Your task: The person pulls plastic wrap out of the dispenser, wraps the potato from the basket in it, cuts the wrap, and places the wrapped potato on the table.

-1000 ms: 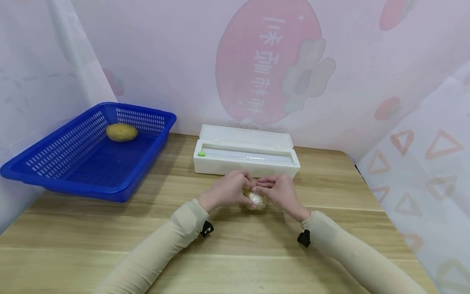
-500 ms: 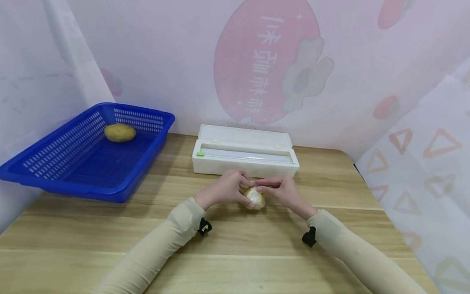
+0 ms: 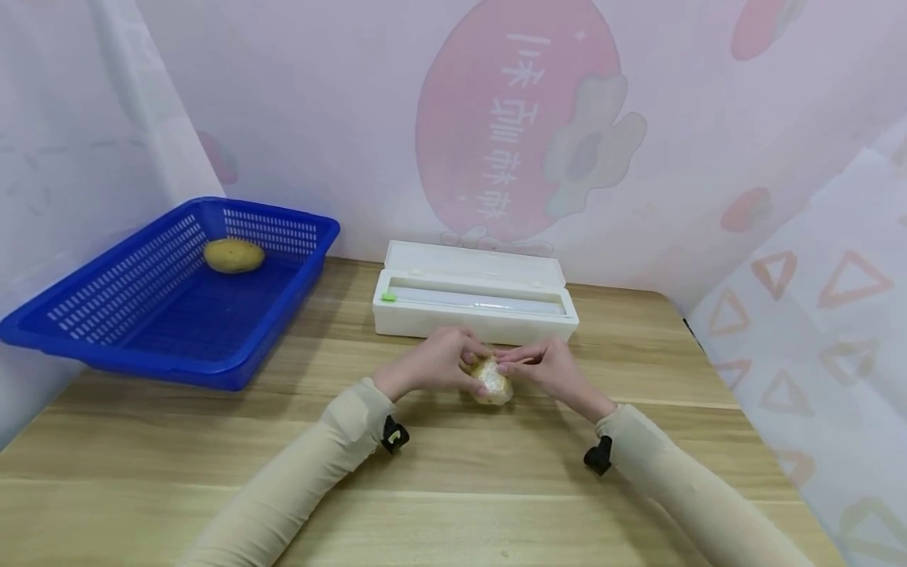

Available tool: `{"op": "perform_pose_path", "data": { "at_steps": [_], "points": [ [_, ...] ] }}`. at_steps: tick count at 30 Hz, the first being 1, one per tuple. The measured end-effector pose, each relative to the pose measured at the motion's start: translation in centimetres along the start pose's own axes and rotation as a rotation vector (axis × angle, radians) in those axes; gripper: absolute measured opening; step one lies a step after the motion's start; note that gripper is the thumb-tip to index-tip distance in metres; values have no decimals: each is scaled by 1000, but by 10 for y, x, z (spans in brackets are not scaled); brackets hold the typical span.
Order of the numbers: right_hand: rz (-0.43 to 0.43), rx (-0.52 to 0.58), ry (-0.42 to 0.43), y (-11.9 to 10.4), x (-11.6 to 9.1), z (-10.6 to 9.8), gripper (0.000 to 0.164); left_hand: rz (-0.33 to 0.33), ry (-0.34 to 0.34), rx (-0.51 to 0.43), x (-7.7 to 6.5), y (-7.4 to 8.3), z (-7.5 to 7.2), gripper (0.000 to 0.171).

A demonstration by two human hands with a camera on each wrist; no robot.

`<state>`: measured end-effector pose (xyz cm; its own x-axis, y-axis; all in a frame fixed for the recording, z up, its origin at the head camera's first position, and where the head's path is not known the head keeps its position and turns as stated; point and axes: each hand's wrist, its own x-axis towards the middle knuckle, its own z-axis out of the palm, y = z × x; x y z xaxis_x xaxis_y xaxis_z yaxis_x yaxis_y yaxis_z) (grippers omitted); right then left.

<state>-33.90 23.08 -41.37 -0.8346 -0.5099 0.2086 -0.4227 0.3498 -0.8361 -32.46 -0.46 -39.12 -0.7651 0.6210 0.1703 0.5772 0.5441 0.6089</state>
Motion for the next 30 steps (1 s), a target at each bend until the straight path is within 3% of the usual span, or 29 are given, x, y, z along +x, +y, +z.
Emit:
{"op": "perform_pose_path", "data": {
  "at_steps": [6,11,15,20,24,30],
  "points": [
    [-38,-85,60,-4,-1,4,14,-44,-60,46,-5,2,-11,58],
    [-173,-319,109,-11,-3,10,13,-75,-66,102,-7,3,-20,33],
    [-285,-439,70,-19,-3,15,7,-85,-76,130,-7,7,-21,26],
    [-327,-494,10,-30,1,16,7,-131,-72,158,-6,10,-18,30],
    [-317,-520,-13,-38,2,11,8,-180,-11,169,-5,11,-14,28],
    [-131,-387,-146,-43,-1,5,5,-165,103,165,-3,7,-7,12]
  ]
}}
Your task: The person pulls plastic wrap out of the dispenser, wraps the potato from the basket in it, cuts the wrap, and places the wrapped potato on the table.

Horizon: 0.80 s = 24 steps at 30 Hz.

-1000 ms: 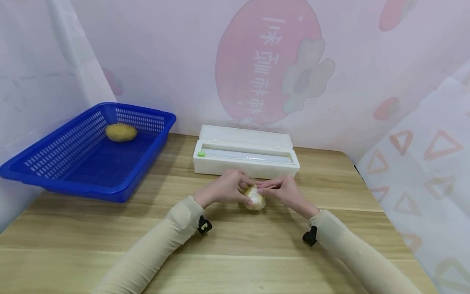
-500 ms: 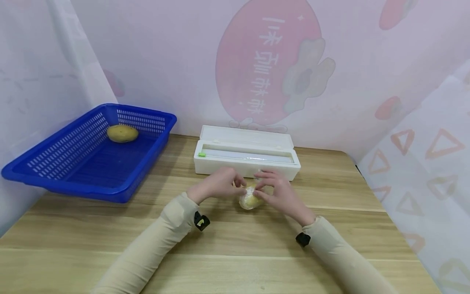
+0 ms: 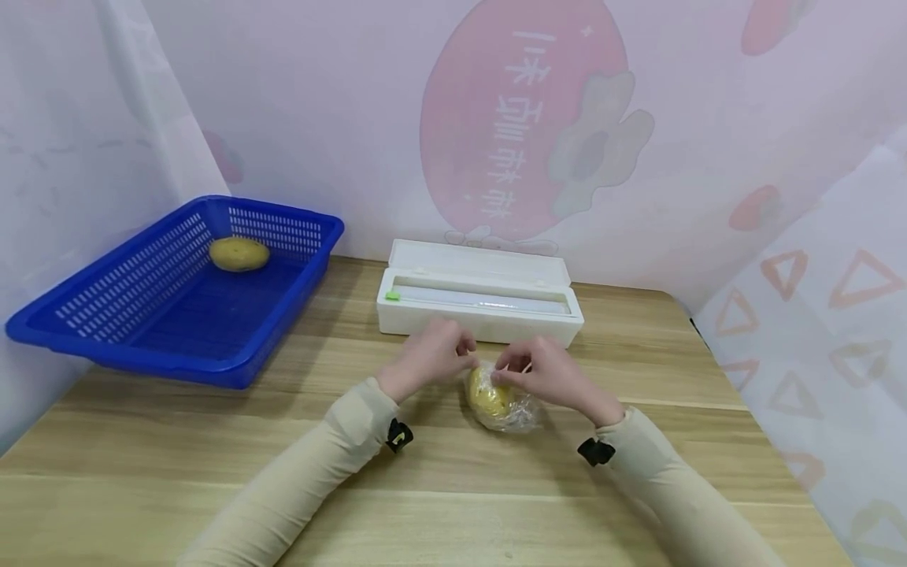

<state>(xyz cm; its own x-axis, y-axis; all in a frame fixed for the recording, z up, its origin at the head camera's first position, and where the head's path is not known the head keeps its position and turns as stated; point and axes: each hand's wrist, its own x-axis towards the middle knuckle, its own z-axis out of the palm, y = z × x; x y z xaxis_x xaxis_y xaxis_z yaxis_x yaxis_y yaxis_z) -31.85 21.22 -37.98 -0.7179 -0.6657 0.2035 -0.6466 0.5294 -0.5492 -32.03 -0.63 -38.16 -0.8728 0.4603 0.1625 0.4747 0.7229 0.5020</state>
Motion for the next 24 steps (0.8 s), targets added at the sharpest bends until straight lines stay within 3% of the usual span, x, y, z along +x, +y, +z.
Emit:
{"op": "perform_pose_path", "data": {
  "at_steps": [3,8,12,16,19,24],
  "points": [
    [13,31,-30,0,-1,-1,5,59,-19,-23,1,-2,2,6],
    [42,70,-11,2,-1,1,6,129,-96,-70,1,-4,-1,10],
    [61,99,-1,5,-2,2,7,167,-100,-84,-4,2,-7,11],
    [57,136,-4,11,-4,4,5,277,-118,-114,-13,14,-10,9],
    [60,160,-1,14,-4,4,2,340,-171,-131,-18,23,-5,14],
    [78,172,-8,17,-2,3,4,344,-201,-85,-22,31,10,28]
  ]
}}
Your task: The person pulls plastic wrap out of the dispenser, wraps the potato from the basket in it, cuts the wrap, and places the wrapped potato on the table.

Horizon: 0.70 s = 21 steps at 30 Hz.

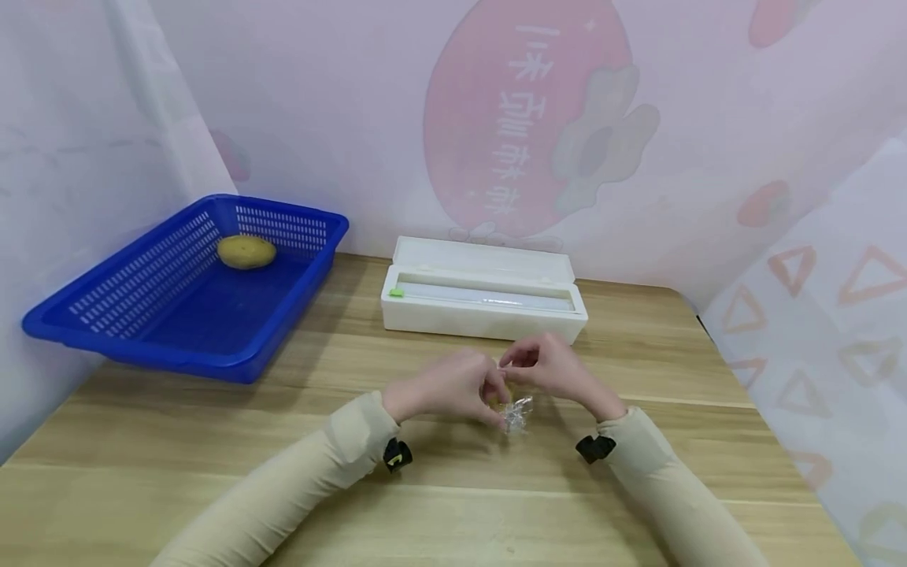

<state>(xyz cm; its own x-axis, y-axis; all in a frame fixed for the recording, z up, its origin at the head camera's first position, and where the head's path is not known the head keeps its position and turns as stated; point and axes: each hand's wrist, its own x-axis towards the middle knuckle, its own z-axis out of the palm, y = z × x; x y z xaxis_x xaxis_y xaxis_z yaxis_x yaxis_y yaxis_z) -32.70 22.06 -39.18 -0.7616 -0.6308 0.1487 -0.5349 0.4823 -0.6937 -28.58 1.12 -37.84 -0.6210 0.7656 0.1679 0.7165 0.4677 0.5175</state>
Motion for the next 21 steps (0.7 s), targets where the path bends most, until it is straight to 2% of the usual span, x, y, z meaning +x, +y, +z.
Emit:
{"op": "perform_pose_path", "data": {
  "at_steps": [4,8,13,18,21],
  "points": [
    [-8,2,-15,0,2,-2,4,-8,24,16,2,0,8,24],
    [-21,-4,-18,0,3,-3,4,-11,45,-37,0,0,10,12],
    [-21,-10,-21,0,3,-3,6,-70,72,-113,-10,-2,7,8],
    [-87,-17,-20,4,-1,-6,6,-82,98,-186,-17,-6,6,9],
    [-153,-6,-43,9,-8,-8,17,-92,109,-200,-19,-9,6,10]
  ]
}}
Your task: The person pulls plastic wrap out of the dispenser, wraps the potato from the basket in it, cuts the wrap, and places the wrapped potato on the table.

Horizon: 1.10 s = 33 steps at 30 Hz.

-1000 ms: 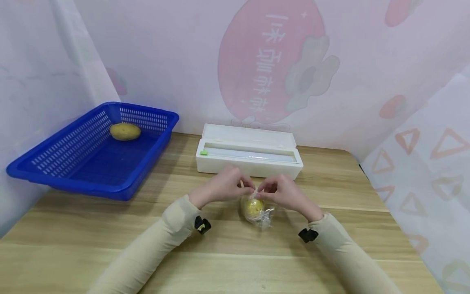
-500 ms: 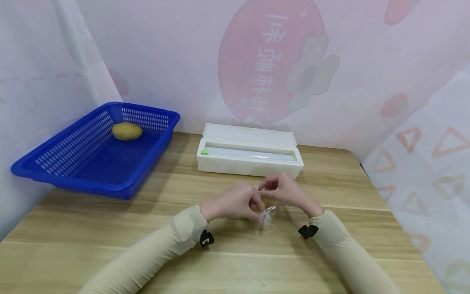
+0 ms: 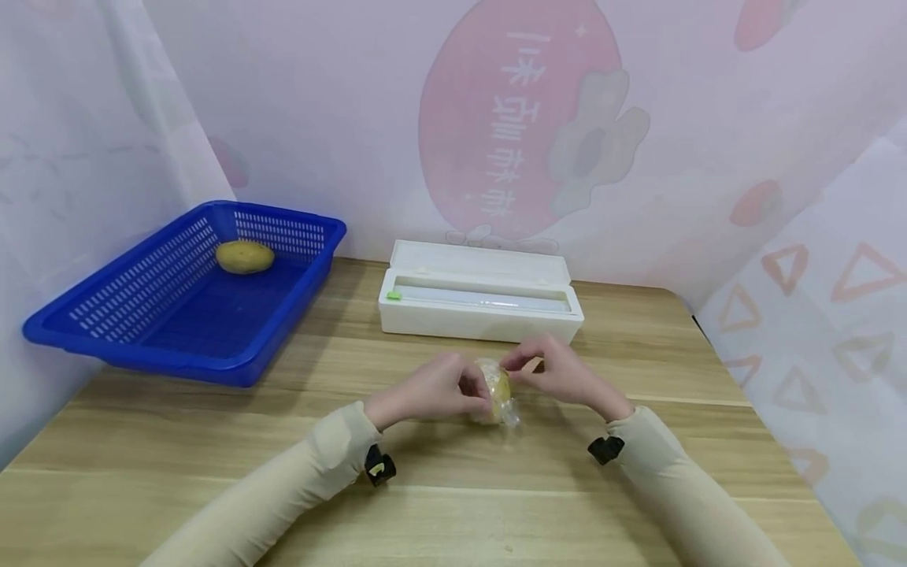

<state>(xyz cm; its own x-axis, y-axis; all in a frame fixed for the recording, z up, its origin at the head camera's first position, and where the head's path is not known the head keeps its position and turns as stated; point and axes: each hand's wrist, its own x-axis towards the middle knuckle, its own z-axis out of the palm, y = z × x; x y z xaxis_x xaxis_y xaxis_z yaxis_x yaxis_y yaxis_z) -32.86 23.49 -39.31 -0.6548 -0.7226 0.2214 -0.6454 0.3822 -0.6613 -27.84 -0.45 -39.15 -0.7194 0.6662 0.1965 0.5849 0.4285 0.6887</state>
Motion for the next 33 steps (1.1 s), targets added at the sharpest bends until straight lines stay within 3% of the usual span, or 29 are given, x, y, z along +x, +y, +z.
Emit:
{"op": "perform_pose_path", "data": {
  "at_steps": [4,9,16,22,29,33],
  "points": [
    [-64,37,-71,4,-12,-2,39,-48,15,6,-1,-3,-1,10],
    [-44,42,-103,2,-22,2,53,-104,26,-11,-2,-5,-4,11],
    [-15,-73,6,-12,-20,12,29,-133,34,-5,-1,-7,-7,10],
    [17,-138,92,-19,-18,17,15,-97,35,37,2,-8,-7,10],
    [21,-72,130,-17,-13,19,22,-62,6,27,2,-9,-11,8],
    [67,-3,147,-18,-11,20,32,-72,2,28,2,-9,-13,7]
  ]
}}
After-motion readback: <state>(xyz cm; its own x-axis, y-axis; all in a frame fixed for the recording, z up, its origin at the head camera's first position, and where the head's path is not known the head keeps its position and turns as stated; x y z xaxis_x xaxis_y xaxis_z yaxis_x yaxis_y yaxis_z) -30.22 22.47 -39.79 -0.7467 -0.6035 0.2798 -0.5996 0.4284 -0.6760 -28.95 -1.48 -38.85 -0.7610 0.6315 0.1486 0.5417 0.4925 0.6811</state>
